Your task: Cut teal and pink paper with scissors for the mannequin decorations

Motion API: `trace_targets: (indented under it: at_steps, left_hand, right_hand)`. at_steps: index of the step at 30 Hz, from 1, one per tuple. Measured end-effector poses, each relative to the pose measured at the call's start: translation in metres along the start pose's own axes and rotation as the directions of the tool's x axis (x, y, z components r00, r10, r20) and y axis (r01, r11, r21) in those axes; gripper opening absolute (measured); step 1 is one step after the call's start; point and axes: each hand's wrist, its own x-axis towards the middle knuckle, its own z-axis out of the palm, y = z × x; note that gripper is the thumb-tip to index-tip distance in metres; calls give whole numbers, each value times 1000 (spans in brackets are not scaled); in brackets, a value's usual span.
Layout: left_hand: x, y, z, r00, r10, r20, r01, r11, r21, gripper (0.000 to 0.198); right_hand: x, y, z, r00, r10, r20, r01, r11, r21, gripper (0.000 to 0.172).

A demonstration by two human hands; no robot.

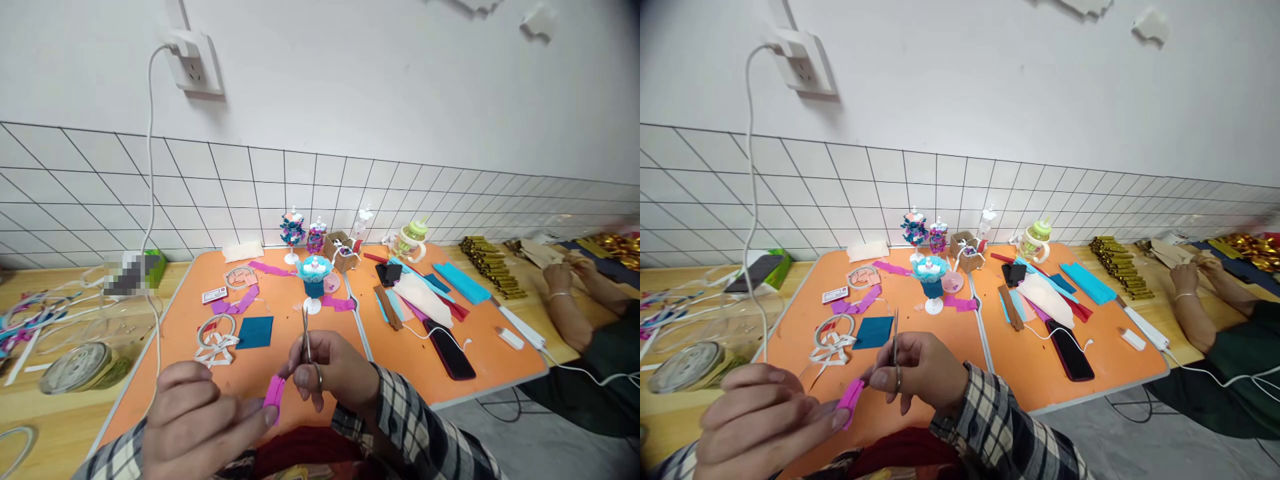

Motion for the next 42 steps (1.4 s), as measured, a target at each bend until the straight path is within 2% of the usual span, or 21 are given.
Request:
trace_targets:
  at_steps: [3, 8, 15, 17, 19, 20, 21, 22, 24, 26, 27, 29, 30, 32, 35, 37, 39, 40, 42]
  left_hand:
    - [6, 14, 5, 992, 114, 49, -116, 993, 29, 47]
    - [8, 16, 8, 981, 166, 102, -167, 986, -3, 39]
    - [-4, 19, 15, 980, 124, 153, -117, 992, -54, 51]
    - [0, 11, 20, 984, 108, 138, -88, 986, -143, 43]
    - [11, -1, 25, 986, -13, 169, 57, 964, -258, 26]
    - [19, -6, 27, 965, -129, 227, 195, 934, -299, 24]
    - [27, -11, 29, 918, -254, 303, 348, 884, -312, 23]
    - [35, -13, 32, 856, -341, 388, 474, 816, -329, 15]
    - [50, -13, 36, 681, -408, 608, 684, 651, -329, 13]
    - [59, -9, 40, 515, -436, 738, 821, 499, -278, 12]
    - [62, -6, 41, 450, -447, 773, 866, 429, -255, 12]
    - [66, -2, 44, 360, -465, 809, 921, 316, -229, 12]
    - [67, -1, 45, 339, -474, 813, 932, 285, -223, 12]
    - [69, -2, 45, 342, -498, 797, 931, 293, -217, 12]
    - [72, -8, 43, 410, -500, 762, 894, 385, -229, 11]
    - [70, -11, 43, 439, -525, 729, 891, 356, -281, 12]
    - [65, -10, 46, 429, -598, 678, 899, 206, -387, 28]
    - [62, -7, 50, 398, -643, 654, 888, 93, -450, 38]
    - [57, 2, 60, 325, -669, 668, 817, -158, -555, 43]
  right_hand:
    - [3, -3, 4, 999, 54, -4, -54, 999, -5, 61]
    - [4, -2, 1, 995, 96, -35, -99, 992, -79, 66]
    - [9, -2, -15, 995, 97, 14, -92, 974, -207, 64]
    - [11, -8, -21, 999, 35, -35, -43, 957, -287, 61]
    - [12, -17, -26, 994, -57, -95, 14, 915, -404, 56]
    - [12, -22, -28, 989, -98, -110, 36, 886, -462, 54]
    - [13, -27, -30, 985, -131, -112, 55, 856, -515, 52]
    - [13, -32, -31, 982, -156, -103, 73, 827, -558, 50]
    - [15, -40, -31, 977, -199, -74, 110, 773, -625, 47]
    - [18, -46, -30, 975, -218, -38, 139, 737, -661, 43]
    - [19, -49, -29, 976, -218, -20, 149, 728, -669, 40]
    - [23, -53, -27, 972, -235, -5, 166, 705, -690, 36]
    - [24, -54, -26, 969, -249, -5, 173, 687, -706, 34]
    - [26, -57, -25, 960, -279, -15, 178, 650, -739, 31]
    - [26, -57, -25, 965, -263, -22, 167, 673, -720, 32]
    - [26, -54, -25, 954, -294, -63, 177, 718, -673, 35]
    - [29, -47, -22, 893, -409, -190, 231, 776, -587, 36]
    - [31, -42, -20, 835, -474, -280, 279, 802, -528, 35]
    - [37, -29, -13, 690, -561, -458, 396, 822, -409, 33]
